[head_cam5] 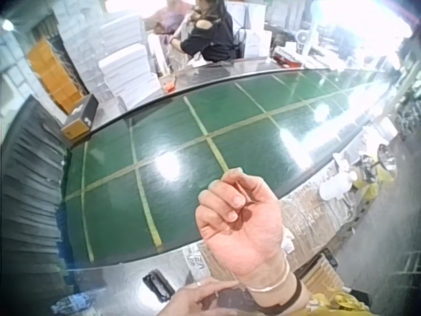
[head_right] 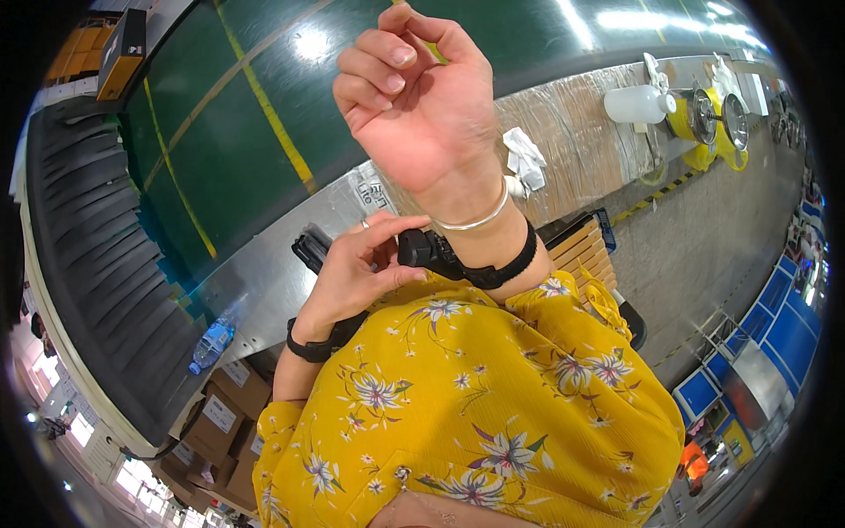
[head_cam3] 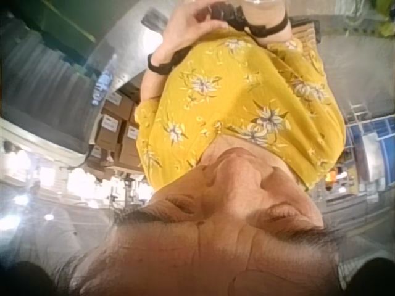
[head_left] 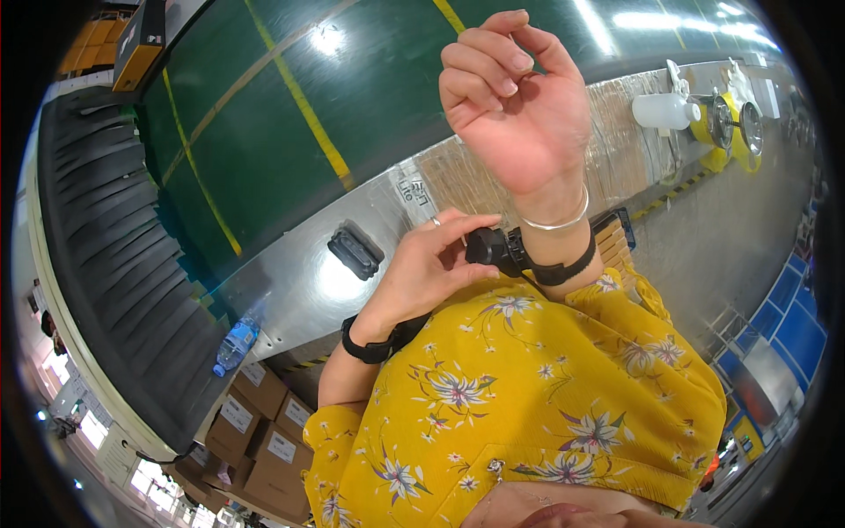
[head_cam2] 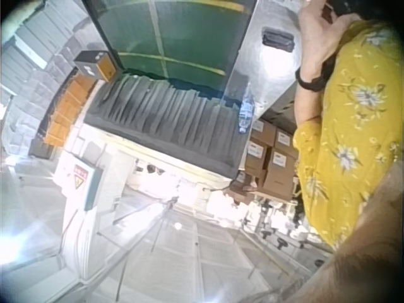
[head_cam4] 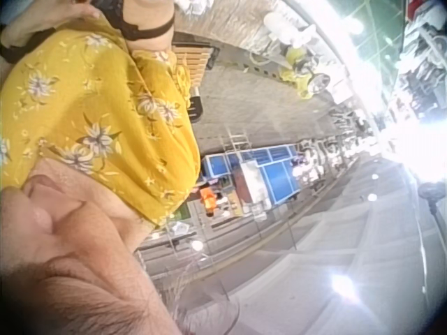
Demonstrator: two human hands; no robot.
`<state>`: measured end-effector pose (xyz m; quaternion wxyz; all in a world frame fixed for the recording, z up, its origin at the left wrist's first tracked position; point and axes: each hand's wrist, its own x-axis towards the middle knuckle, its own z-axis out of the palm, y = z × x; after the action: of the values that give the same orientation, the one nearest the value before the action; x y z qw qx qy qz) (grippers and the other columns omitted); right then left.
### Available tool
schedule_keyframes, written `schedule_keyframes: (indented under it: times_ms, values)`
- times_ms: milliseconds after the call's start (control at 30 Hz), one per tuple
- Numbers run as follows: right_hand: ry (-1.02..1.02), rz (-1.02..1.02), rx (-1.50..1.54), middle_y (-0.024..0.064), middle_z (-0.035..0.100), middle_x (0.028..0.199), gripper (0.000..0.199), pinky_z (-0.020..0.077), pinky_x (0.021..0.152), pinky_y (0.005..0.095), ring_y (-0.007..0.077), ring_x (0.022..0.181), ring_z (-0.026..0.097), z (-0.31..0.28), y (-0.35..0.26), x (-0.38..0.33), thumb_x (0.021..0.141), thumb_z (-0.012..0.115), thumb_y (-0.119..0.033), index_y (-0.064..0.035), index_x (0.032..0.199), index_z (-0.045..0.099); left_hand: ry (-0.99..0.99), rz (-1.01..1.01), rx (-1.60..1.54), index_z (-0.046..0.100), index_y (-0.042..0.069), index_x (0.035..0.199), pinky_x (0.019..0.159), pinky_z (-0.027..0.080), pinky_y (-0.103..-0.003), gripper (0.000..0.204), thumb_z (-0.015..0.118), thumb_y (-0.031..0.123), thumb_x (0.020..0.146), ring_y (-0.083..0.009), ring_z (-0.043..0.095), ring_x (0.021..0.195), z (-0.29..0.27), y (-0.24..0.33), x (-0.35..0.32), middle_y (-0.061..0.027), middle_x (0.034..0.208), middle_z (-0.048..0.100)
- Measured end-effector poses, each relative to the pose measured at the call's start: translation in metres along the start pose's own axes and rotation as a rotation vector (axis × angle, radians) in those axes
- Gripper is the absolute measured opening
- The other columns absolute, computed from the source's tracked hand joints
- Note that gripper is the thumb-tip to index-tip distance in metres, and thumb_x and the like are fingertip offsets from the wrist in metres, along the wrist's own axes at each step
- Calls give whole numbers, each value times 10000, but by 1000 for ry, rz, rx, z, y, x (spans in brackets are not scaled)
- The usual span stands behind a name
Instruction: The recorder is inspecting and cleaning pink shoes on a factory production line.
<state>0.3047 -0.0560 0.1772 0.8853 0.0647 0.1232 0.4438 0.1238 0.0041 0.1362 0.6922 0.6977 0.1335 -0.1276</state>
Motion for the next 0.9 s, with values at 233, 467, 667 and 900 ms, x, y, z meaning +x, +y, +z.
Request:
schedule_keyframes:
  times_ms: [233, 467, 667, 900]
  values:
    - [2, -3, -1, 3, 443, 613, 233, 315, 535, 248, 124, 568, 378, -1, 1, -2, 948, 479, -156, -21, 853, 643, -69, 42, -16, 654, 127, 1239, 609, 388, -237, 461, 769, 74, 796, -95, 437, 674, -1, 1, -1, -13, 939, 543]
    - [-29, 45, -13, -9, 429, 627, 213, 299, 544, 253, 116, 578, 358, -9, -4, -1, 946, 467, -152, -47, 856, 629, -71, 33, -106, 678, 124, 1188, 632, 400, -201, 389, 774, 90, 813, -55, 455, 698, 3, -2, -1, 5, 1030, 578]
    - [-12, 42, -53, -24, 451, 616, 141, 307, 533, 251, 107, 571, 363, -16, -5, 0, 914, 515, -175, -80, 862, 605, -21, 60, -120, 663, 98, 1197, 694, 428, -212, 373, 748, 70, 835, -76, 523, 796, 5, -5, 2, -7, 1138, 633]
    - [-4, -11, -1, 8, 436, 602, 249, 318, 529, 250, 123, 556, 376, -3, -2, -4, 950, 461, -155, -16, 845, 639, -58, 38, -278, 651, 52, 1214, 922, 442, -269, 423, 763, 20, 807, -122, 559, 1057, 3, -16, 2, -64, 1249, 589]
